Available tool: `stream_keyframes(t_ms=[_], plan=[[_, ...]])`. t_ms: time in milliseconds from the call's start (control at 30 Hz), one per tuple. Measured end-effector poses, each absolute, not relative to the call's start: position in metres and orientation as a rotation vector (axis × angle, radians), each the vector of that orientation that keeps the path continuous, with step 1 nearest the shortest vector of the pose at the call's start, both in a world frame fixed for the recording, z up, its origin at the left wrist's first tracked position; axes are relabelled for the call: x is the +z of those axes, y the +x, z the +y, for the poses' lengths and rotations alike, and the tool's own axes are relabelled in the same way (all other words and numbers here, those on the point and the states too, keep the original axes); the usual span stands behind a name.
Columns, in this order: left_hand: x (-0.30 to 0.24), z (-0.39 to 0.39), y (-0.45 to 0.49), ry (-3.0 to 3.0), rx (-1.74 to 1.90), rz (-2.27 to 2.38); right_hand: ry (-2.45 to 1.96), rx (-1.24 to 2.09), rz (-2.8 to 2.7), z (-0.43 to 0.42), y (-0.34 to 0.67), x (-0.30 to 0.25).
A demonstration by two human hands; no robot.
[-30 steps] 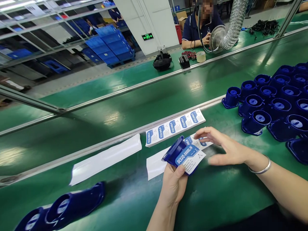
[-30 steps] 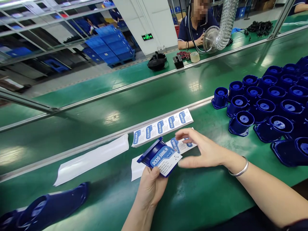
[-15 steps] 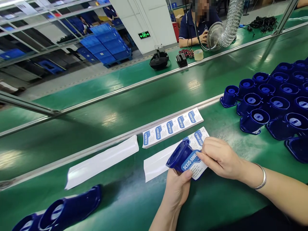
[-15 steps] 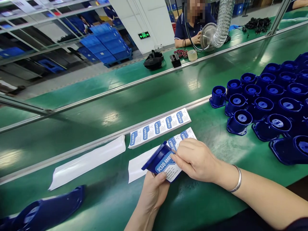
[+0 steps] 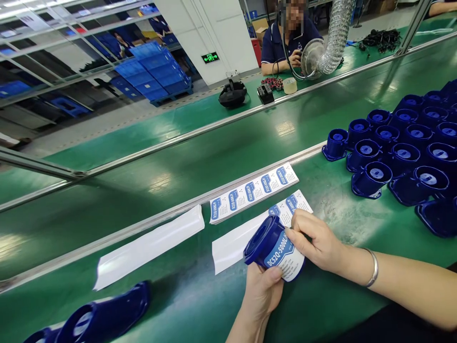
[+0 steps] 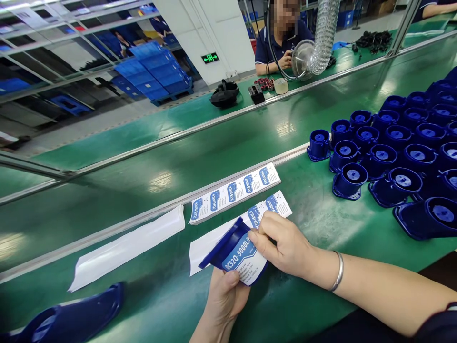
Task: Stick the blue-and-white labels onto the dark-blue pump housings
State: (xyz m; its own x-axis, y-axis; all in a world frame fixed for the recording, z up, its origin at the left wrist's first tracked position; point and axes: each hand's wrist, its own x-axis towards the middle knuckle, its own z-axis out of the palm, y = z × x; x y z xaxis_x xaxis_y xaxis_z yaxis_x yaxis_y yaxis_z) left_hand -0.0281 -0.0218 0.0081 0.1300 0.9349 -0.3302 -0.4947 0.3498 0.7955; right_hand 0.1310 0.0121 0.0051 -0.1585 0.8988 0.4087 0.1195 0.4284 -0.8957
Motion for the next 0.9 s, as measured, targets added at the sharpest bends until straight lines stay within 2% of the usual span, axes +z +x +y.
stream_keyframes(t_ms=[200,400,667,900], plan=[[-0.005,-0.015,-0.035,0.588,1.069,0.879,-1.01,1.276,-1.281,0.017,0.123,-0.018],[0.002,-0.004,-0.037,0.388,0.919,0.682,-1.008,1.162,-1.26,0.029,0.138,-0.013],[0.003,-0.006,-0.024,0.299,0.636,0.457,-0.596,1.627,-1.372,0.03,0.149,0.001],[0.007,-0.005,-0.021,0.453,0.708,0.686,-0.871,1.593,-1.253,0.028,0.147,-0.011]])
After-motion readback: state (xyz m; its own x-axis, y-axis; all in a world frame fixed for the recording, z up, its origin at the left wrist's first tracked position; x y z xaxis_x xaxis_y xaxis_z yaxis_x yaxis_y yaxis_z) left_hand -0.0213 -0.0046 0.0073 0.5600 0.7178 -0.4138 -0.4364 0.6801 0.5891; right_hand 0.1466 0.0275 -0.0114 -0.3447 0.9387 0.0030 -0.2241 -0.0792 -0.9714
